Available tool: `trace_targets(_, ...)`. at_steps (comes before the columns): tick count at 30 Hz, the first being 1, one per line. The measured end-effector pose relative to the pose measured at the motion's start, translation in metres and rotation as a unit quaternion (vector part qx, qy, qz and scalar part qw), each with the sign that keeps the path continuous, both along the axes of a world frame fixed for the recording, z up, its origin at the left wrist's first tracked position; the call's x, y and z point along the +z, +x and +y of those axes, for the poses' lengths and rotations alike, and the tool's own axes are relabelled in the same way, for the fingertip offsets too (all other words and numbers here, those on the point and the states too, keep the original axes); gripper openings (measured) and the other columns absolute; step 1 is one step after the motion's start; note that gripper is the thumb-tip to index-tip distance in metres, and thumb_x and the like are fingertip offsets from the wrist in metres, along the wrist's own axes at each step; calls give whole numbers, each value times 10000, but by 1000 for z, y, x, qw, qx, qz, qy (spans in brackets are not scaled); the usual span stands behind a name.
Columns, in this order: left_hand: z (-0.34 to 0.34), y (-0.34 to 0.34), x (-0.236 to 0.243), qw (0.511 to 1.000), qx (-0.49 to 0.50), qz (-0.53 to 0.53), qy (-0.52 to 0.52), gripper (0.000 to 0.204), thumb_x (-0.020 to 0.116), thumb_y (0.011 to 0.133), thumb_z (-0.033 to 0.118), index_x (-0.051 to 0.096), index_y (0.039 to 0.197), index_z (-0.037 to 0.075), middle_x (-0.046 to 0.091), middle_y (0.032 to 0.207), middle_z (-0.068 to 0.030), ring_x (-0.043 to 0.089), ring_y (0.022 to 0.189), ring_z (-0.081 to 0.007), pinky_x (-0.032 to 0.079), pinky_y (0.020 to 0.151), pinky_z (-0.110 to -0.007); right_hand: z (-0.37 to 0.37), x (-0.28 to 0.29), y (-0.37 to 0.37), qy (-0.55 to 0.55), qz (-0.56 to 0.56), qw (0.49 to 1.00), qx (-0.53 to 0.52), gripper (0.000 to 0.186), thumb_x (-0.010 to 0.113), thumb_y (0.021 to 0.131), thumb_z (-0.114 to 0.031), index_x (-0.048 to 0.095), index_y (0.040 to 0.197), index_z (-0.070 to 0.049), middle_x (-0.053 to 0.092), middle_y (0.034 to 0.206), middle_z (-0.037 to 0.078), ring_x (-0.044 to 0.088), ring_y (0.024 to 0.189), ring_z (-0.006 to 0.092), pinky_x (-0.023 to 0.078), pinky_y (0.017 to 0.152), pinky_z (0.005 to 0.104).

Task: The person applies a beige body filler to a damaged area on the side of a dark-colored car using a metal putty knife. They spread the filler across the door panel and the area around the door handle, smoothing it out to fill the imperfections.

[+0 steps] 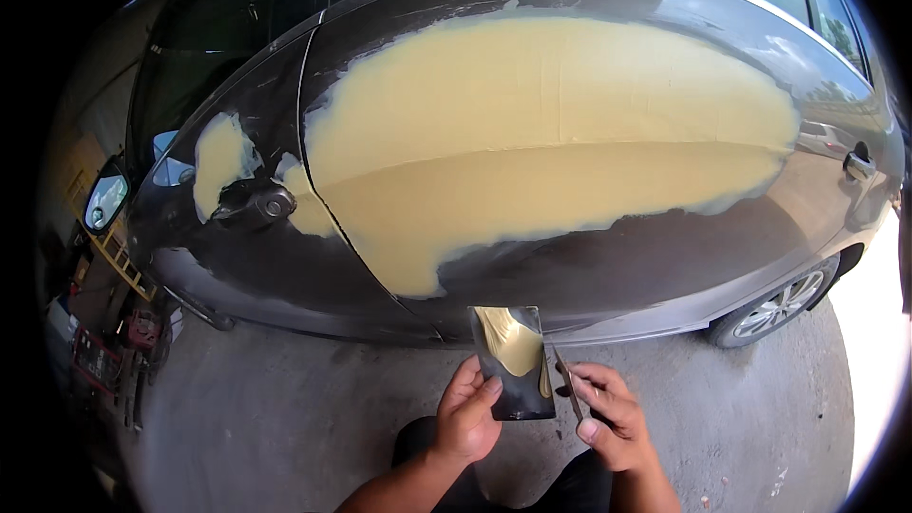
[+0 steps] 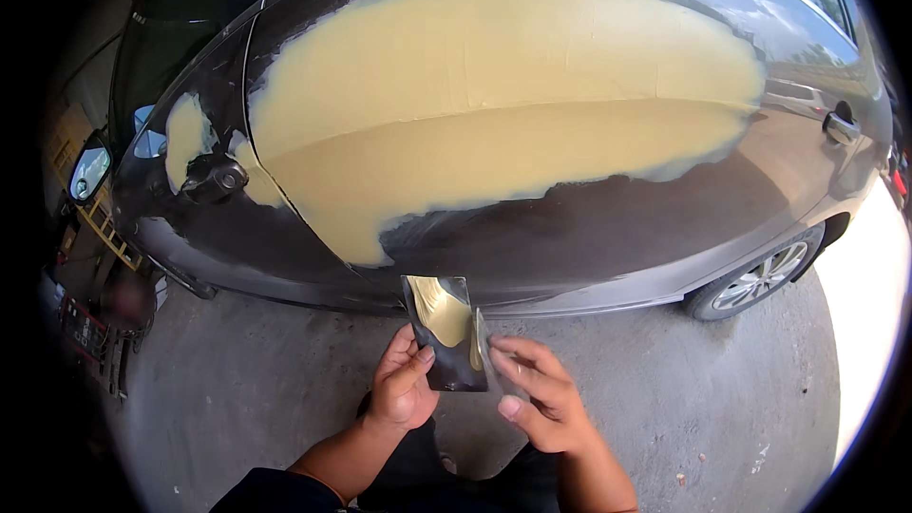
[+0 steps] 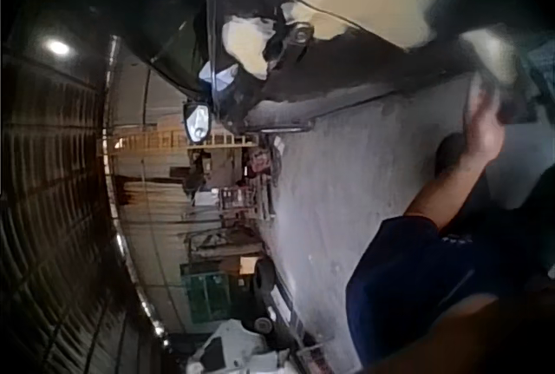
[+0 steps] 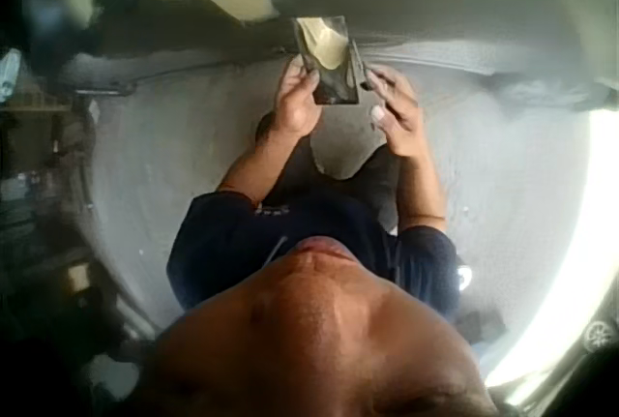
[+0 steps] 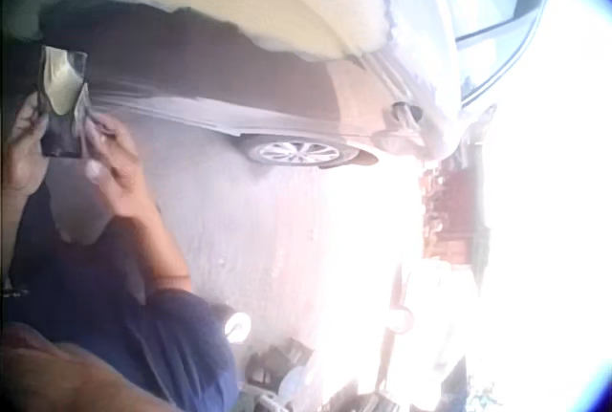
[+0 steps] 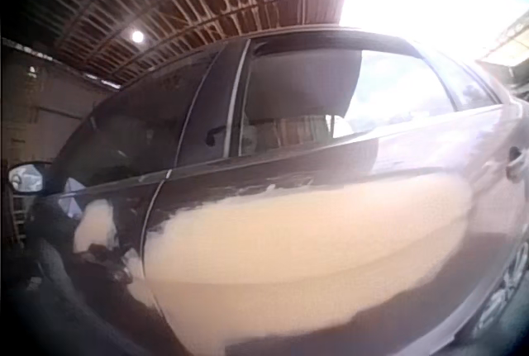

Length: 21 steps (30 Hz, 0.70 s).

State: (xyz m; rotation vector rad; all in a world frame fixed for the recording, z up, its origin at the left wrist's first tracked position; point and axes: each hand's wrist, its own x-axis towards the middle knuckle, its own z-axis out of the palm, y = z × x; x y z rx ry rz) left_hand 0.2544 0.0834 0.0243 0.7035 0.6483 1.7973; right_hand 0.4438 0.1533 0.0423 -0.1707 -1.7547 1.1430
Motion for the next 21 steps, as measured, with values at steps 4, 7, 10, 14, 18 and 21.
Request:
trace_targets(4, -3, -4, 4, 1000, 16, -24, 0, 414, 502, 959, 19, 440, 1367, -16, 549, 1328, -125, 499, 1242, -195, 356, 1086, -383, 4, -61, 9, 90, -216, 970, -61, 448, 639, 881, -99, 576, 1312, 4, 465, 1392, 209, 508, 1227, 333, 435, 999, 396)
trace_targets(7, -5, -11, 3, 999, 18, -36, 16, 412, 506, 959, 5, 434, 1364, -24, 556, 1317, -130, 508, 1230, -190, 358, 1079, -368, -2, -84, 15, -16, -221, 970, -104, 414, 607, 922, -147, 578, 1304, 10, 477, 1380, 204, 515, 1212, 313, 438, 995, 401)
trace_targets(10, -1, -13, 5, 996, 72, -27, 45, 392, 514, 964, -3, 436, 1347, -31, 569, 1295, -131, 525, 1205, -178, 356, 1069, -337, 0, -86, 19, -315, 51, 946, -54, 478, 586, 952, -290, 544, 1302, 34, 516, 1336, 196, 543, 1198, 304, 510, 938, 426)
trace_targets(14, 4, -7, 10, 989, 129, -24, 67, 381, 521, 960, -19, 429, 1330, -30, 556, 1305, -136, 512, 1217, -177, 352, 1069, -337, -4, -65, 19, -453, 148, 879, -27, 449, 714, 848, -207, 593, 1201, 44, 643, 1154, 182, 640, 1059, 282, 541, 913, 432)
trace_targets(18, -3, 4, 41, 984, 159, -23, 72, 368, 521, 961, -21, 421, 1316, -19, 543, 1310, -131, 499, 1226, -177, 338, 1075, -339, -18, -41, 15, -450, 109, 886, 0, 395, 741, 796, -22, 605, 1157, 59, 690, 1089, 144, 659, 973, 208, 516, 885, 358)
trace_targets(21, -7, 13, 86, 983, 179, -11, 48, 354, 522, 969, -6, 419, 1308, -11, 539, 1303, -130, 518, 1185, -177, 361, 1043, -319, -22, -5, -3, -442, 51, 895, 7, 388, 687, 837, 46, 578, 1209, 51, 678, 1124, 148, 650, 989, 192, 509, 891, 345)
